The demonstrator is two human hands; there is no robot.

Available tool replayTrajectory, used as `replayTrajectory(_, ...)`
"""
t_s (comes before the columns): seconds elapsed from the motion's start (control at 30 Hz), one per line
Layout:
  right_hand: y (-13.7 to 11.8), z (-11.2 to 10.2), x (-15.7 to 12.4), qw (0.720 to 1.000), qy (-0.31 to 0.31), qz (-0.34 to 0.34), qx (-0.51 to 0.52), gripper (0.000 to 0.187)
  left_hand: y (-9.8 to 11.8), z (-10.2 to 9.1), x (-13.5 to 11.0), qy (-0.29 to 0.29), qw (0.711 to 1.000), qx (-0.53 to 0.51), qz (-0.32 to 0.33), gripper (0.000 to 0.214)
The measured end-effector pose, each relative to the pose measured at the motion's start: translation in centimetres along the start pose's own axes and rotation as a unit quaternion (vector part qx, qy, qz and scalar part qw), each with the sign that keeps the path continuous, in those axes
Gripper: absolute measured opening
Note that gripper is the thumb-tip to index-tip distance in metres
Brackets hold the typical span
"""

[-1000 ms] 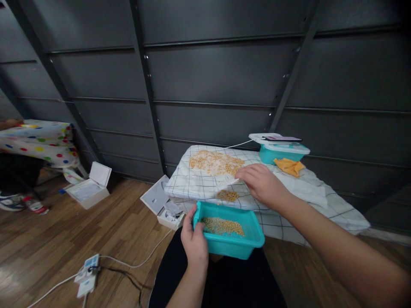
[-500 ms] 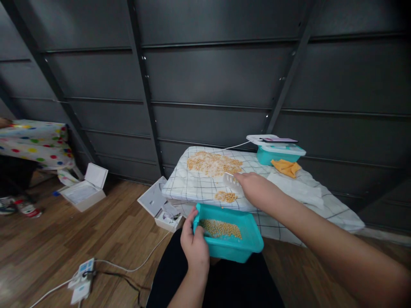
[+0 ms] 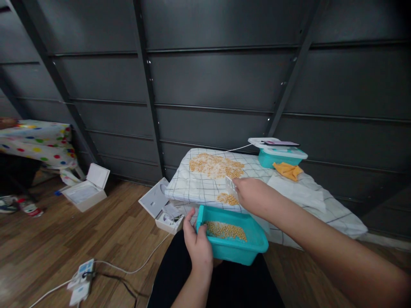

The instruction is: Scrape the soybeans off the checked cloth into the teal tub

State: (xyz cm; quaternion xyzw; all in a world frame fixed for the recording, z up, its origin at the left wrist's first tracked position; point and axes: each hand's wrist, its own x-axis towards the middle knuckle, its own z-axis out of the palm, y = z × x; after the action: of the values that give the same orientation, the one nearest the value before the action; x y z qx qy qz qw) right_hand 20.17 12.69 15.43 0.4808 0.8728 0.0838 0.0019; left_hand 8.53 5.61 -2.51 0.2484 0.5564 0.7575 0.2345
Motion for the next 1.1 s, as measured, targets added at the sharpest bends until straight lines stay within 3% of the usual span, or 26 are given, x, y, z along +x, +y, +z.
replayTrajectory(0.3, -0.1, -0.3, -1.2, 0.998, 0.026, 0.03, 0.039, 0.03, -1.0, -0.1, 0.3, -0.006, 1.0, 0.006, 0.016, 0.039)
replayTrajectory(0.5, 0.2, -0.5, -1.8, 0.997, 0.058, 0.056, -0.016, 0.034, -0.9, -0.3, 0.4, -0.001, 0.999, 0.017, 0.036, 0.033)
replayTrajectory(0.63, 0.5, -0.3, -0.8, 0.991, 0.115, 0.028, -0.058, 0.039, -0.9, -0.4, 0.4, -0.004, 0.999, 0.018, 0.043, 0.031)
replayTrajectory(0.87, 2.8, 3.1, 2.9, 0.987, 0.143, -0.036, -0.057, 0.043, -0.5, -0.2, 0.1, -0.005, 1.0, -0.008, 0.023, 0.031)
replayTrajectory(1.1, 3.6, 5.7, 3.3, 0.985, 0.136, -0.106, -0.034, 0.046, -0.9, 0.0, 0.4, -0.012, 1.0, -0.014, 0.001, 0.034)
